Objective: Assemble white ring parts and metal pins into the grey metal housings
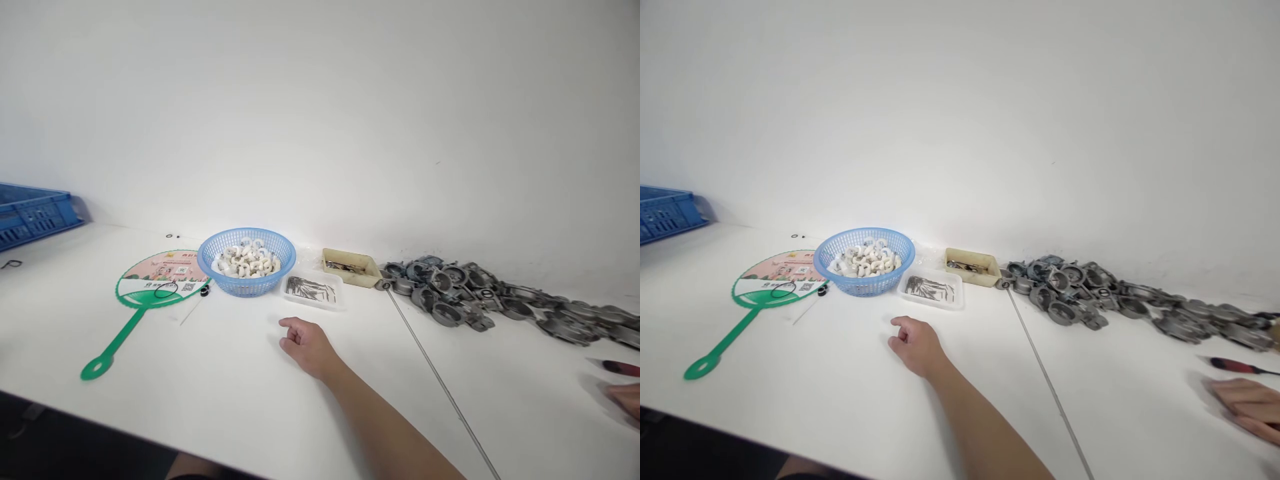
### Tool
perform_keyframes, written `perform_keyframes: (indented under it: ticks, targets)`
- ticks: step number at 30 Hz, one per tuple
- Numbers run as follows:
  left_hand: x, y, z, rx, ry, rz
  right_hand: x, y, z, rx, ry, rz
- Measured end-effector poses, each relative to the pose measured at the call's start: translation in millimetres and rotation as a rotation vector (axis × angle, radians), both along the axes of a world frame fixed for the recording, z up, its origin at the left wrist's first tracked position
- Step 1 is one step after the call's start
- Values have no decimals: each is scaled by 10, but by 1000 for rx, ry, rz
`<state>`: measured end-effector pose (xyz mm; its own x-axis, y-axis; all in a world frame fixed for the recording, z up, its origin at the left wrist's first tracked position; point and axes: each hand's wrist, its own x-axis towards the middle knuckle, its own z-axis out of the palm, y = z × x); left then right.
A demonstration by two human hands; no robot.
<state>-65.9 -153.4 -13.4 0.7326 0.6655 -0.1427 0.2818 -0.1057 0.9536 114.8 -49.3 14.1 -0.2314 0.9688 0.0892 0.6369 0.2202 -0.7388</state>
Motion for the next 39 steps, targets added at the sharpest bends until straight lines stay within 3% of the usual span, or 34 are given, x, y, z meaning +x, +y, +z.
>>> perform_keyframes:
  ticks: [2,4,7,11,14,16,22,27,30,33,35,37,39]
  targets:
    - [-43,4,301,87,-11,72,3,12,-18,14,1,3]
    - [-19,171,558,211,-14,186,4,20,-22,35,3,12]
    - [138,655,710,527,36,375,0,17,3,71,5,45]
    - [391,1195,460,510,34,508,-10,1,44,75,-26,9]
    - [488,1307,227,473,0,544,-11,5,42,69,-22,-11]
    - [496,1318,147,437,-42,545,-10,16,29,57,5,-12]
    - [455,1439,68,319,-154,477,-12,55,2,32,9,-21]
    - [450,1373,84,410,-78,526,-2,74,-1,27,75,7]
    - [270,1271,323,680,0,574,15,89,-15,11,73,16]
    - [-58,1414,764,961,52,738,32,99,-39,-34,81,-10]
    - [-263,1703,1073,946,223,809,41,98,-49,-49,88,-7]
    - [-400,2068,1292,816,479,660,48,96,-52,-50,96,0]
    - [-471,2392,1377,744,566,562,57,100,-52,-52,118,3]
